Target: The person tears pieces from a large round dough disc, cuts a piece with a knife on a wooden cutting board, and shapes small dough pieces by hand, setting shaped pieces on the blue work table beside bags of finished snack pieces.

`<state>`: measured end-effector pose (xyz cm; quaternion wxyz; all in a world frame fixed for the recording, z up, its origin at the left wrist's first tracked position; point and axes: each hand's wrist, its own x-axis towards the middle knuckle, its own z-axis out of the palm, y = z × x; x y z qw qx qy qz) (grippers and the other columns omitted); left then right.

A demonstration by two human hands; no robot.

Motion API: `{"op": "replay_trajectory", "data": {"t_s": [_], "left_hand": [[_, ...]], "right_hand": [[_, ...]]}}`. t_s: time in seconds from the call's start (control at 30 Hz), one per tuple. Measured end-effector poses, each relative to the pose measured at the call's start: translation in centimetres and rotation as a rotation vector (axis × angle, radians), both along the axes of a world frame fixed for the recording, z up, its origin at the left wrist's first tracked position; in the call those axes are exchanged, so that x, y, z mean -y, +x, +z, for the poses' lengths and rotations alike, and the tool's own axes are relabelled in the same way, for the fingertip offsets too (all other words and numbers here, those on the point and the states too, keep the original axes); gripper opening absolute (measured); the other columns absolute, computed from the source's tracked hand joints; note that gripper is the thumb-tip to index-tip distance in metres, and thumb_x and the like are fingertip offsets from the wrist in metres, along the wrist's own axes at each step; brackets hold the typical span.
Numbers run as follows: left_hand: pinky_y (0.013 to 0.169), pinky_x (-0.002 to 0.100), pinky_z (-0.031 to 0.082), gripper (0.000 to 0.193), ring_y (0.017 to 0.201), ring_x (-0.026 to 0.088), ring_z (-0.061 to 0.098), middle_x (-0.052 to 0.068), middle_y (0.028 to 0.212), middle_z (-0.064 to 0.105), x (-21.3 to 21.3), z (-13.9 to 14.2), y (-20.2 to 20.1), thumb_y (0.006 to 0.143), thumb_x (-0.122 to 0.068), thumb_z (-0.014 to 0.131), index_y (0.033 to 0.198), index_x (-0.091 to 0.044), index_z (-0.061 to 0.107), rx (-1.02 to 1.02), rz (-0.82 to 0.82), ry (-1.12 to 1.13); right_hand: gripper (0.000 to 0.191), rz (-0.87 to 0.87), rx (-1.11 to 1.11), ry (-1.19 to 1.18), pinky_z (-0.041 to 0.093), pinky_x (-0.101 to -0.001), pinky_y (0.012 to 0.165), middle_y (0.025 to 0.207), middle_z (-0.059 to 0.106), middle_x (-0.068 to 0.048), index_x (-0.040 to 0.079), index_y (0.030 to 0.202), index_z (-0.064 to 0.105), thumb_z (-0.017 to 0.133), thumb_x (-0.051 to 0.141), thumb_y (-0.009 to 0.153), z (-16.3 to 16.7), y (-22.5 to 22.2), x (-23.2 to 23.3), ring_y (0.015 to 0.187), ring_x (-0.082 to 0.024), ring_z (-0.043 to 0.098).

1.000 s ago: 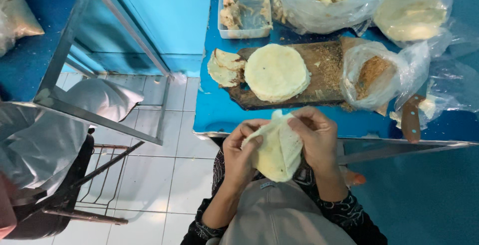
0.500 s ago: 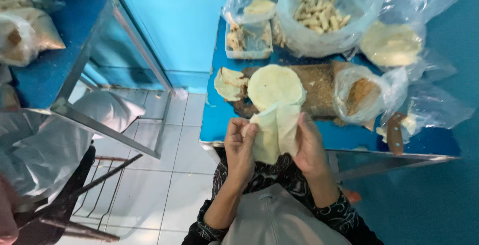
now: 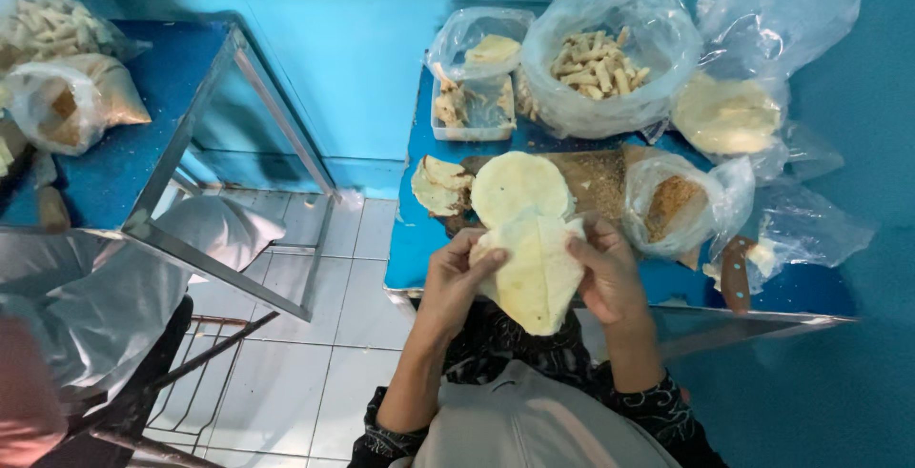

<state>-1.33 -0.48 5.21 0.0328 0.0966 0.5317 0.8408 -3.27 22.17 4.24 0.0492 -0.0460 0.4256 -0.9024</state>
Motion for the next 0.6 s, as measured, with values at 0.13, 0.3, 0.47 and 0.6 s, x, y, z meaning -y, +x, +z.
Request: {"op": "replay_trajectory", "data": {"t_s": [0.13,0.3,0.47,0.6], "left_hand": [[0.089,0.025,0.054,0.029,0.103,0.009,0.065,0.002,0.114,0.071,-0.8,0.3,0.0,0.100,-0.012,0.069,0.126,0.001,0.065,0.013,-0.088,0.072],[0.088,0.026,0.057,0.036,0.105,0.008,0.065,0.000,0.117,0.070,-3.0,1.1,0.3,0.098,-0.012,0.066,0.132,-0.003,0.059,-0.025,-0.058,0.001],[0.089,0.023,0.053,0.030,0.105,0.006,0.061,0.002,0.117,0.069,-3.3,1.0,-0.3,0.107,-0.012,0.061,0.134,0.001,0.061,-0.230,-0.001,-0.156],[0.087,0.025,0.054,0.030,0.102,0.009,0.065,0.005,0.117,0.072,-2.3,0.5,-1.4,0.104,-0.010,0.062,0.130,0.003,0.062,-0.022,0.056,-0.014]], "right_hand": [[0.024,0.031,-0.004,-0.007,0.057,-0.0359,0.092,0.111,0.071,-0.007,0.005,0.117,0.063,0.071,0.007,0.094,1.2,0.1,0.5,0.105,-0.018,0.068],[0.031,0.036,-0.097,-0.001,0.058,-0.0346,0.087,0.111,0.071,-0.006,0.007,0.119,0.062,0.069,0.016,0.090,2.1,0.0,1.9,0.103,-0.018,0.069],[0.035,-0.210,-0.266,0.499,0.056,-0.0282,0.079,0.107,0.067,-0.004,0.004,0.118,0.062,0.078,0.007,0.087,1.1,-1.0,1.6,0.095,-0.011,0.064],[0.016,-0.297,-0.291,0.332,0.053,-0.0294,0.085,0.100,0.069,-0.009,-0.004,0.108,0.067,0.078,0.001,0.098,0.6,-2.3,-0.6,0.093,-0.014,0.064]]}}
